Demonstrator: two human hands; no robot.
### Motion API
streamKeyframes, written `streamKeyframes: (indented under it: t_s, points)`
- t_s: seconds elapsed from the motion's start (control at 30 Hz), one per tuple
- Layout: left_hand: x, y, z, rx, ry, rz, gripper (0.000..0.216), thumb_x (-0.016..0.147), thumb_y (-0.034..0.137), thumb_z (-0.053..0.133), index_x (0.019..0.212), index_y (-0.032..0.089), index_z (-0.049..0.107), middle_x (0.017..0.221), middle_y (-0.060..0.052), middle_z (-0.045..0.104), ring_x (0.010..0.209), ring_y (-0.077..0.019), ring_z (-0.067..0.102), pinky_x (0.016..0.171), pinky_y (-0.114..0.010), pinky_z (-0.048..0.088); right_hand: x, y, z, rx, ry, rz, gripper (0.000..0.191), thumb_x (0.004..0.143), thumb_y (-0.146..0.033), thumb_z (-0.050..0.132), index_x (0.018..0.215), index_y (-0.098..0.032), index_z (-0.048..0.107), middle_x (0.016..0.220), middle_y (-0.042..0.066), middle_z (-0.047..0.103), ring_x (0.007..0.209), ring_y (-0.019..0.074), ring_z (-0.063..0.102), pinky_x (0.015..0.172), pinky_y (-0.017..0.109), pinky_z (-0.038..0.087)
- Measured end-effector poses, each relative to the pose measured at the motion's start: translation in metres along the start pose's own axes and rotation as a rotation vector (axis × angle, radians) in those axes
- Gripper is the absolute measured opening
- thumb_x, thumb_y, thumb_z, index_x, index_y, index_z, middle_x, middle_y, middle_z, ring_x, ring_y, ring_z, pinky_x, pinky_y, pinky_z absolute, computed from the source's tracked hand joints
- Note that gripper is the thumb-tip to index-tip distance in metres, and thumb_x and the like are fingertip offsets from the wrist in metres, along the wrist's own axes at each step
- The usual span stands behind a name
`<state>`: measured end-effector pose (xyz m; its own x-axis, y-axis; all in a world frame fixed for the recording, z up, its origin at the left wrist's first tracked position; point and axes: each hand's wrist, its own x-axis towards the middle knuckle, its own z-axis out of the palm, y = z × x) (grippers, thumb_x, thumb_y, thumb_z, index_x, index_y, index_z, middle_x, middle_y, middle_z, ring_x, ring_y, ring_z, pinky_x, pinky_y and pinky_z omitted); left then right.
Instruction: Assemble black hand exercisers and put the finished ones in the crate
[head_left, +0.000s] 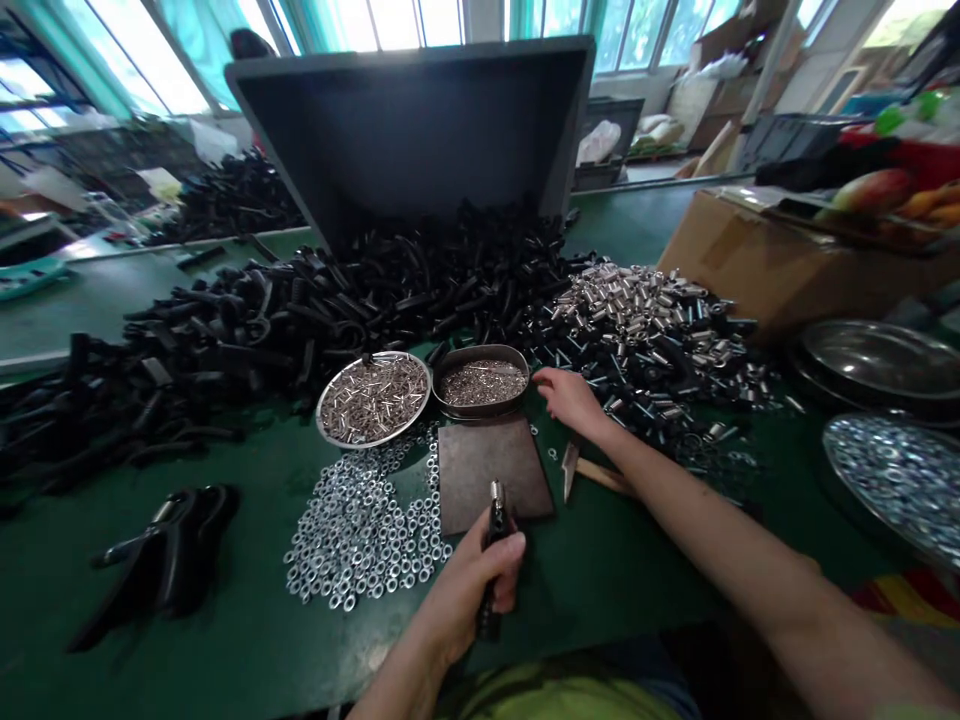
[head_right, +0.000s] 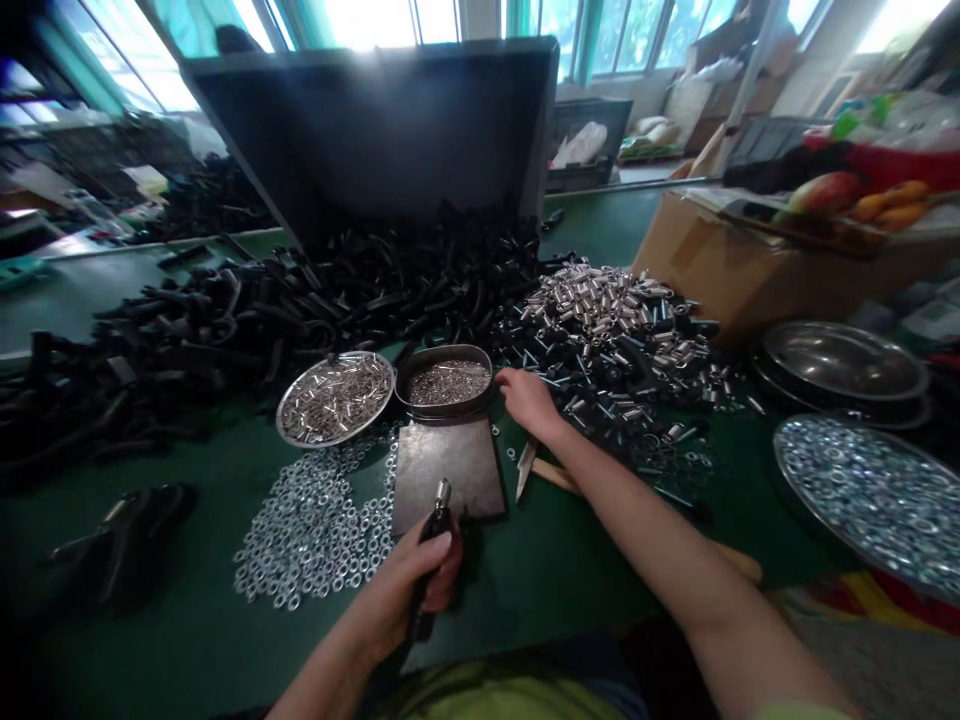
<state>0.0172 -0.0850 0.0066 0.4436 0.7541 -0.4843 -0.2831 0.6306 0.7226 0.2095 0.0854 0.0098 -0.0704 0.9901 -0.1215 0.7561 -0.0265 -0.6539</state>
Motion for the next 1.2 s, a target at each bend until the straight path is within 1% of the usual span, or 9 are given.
streamKeyframes:
  t_s: [0.13,0.27,0.4,0.53,0.67,0.87,1.07,1.13,1.2]
  points:
    - [0.001,0.005,-0.003,0.090,0.085,0.113,0.056,0.062,0.051,0.074,0.100,0.015,0.054,0.064,0.003,0.046,0.051,-0.0072,0.042,0.045,-0.020,0.033,0.040,0.002,0.004,-0.150,0.092,-0.003,0.026,0.079,-0.007,0.051,0.099,-0.017,0.065,0.103,0.013,0.065,0.105,0.0242,0.058,0.087,0.033,0.042]
    - [0.001,0.009,-0.008,0.056,0.185,0.087,0.049,0.067,0.053,0.070,0.092,0.012,0.058,0.068,0.001,0.047,0.056,-0.0077,0.043,0.047,-0.019,0.036,0.038,0.004,0.008,-0.187,0.122,-0.030,0.018,0.078,-0.008,0.049,0.090,-0.013,0.062,0.107,0.017,0.060,0.103,0.0259,0.057,0.086,0.035,0.041]
    - [0.005,0.013,-0.009,-0.073,0.182,0.091,0.047,0.073,0.057,0.063,0.090,0.014,0.056,0.064,0.003,0.042,0.053,-0.0064,0.036,0.043,-0.017,0.029,0.000,0.000,0.007,-0.109,0.093,-0.105,0.012,0.084,-0.017,0.043,0.089,-0.016,0.054,0.097,0.010,0.061,0.092,0.0196,0.059,0.078,0.030,0.045]
    - [0.013,0.019,-0.003,-0.193,0.133,0.025,0.057,0.074,0.068,0.052,0.091,0.014,0.055,0.066,0.003,0.042,0.053,-0.0064,0.036,0.043,-0.016,0.028,-0.069,-0.022,0.014,0.294,-0.092,-0.235,0.017,0.092,-0.031,0.033,0.092,-0.021,0.046,0.073,-0.001,0.058,0.058,0.0118,0.055,0.056,0.024,0.044]
    - [0.017,0.018,0.008,-0.184,0.093,0.016,0.061,0.072,0.073,0.047,0.087,0.015,0.054,0.066,0.002,0.043,0.054,-0.0074,0.036,0.044,-0.016,0.030,-0.118,-0.047,0.024,0.246,-0.099,-0.296,0.009,0.090,-0.027,0.041,0.087,-0.021,0.047,0.066,-0.002,0.059,0.060,0.0133,0.058,0.059,0.025,0.041]
    - [0.014,0.007,0.016,0.000,0.138,0.066,0.057,0.072,0.073,0.047,0.077,0.016,0.049,0.065,0.002,0.043,0.054,-0.0083,0.037,0.042,-0.017,0.028,-0.127,-0.051,0.030,0.129,-0.104,-0.292,0.009,0.089,-0.023,0.040,0.088,-0.021,0.049,0.065,0.000,0.062,0.062,0.0155,0.062,0.063,0.027,0.042]
    - [0.013,0.007,0.009,0.217,0.172,0.064,0.049,0.075,0.065,0.053,0.085,0.018,0.047,0.058,0.008,0.033,0.047,-0.0052,0.028,0.040,-0.015,0.020,-0.124,-0.038,0.028,0.307,-0.219,-0.269,0.011,0.091,-0.023,0.041,0.092,-0.021,0.051,0.063,-0.004,0.058,0.059,0.0120,0.056,0.058,0.023,0.040]
    - [0.013,0.010,0.007,0.167,0.142,0.042,0.046,0.076,0.062,0.054,0.087,0.018,0.048,0.060,0.007,0.033,0.047,-0.0041,0.027,0.040,-0.014,0.017,-0.110,-0.025,0.014,0.168,-0.135,-0.293,0.018,0.093,-0.028,0.038,0.094,-0.020,0.054,0.068,-0.002,0.060,0.063,0.0132,0.056,0.061,0.025,0.041]
    - [0.014,0.011,0.005,0.079,0.153,0.035,0.046,0.076,0.060,0.056,0.086,0.016,0.050,0.062,0.007,0.035,0.047,-0.0035,0.027,0.039,-0.013,0.015,-0.090,-0.005,-0.006,-0.122,0.134,-0.283,0.018,0.092,-0.027,0.042,0.097,-0.018,0.057,0.088,0.005,0.063,0.083,0.0185,0.057,0.073,0.030,0.042]
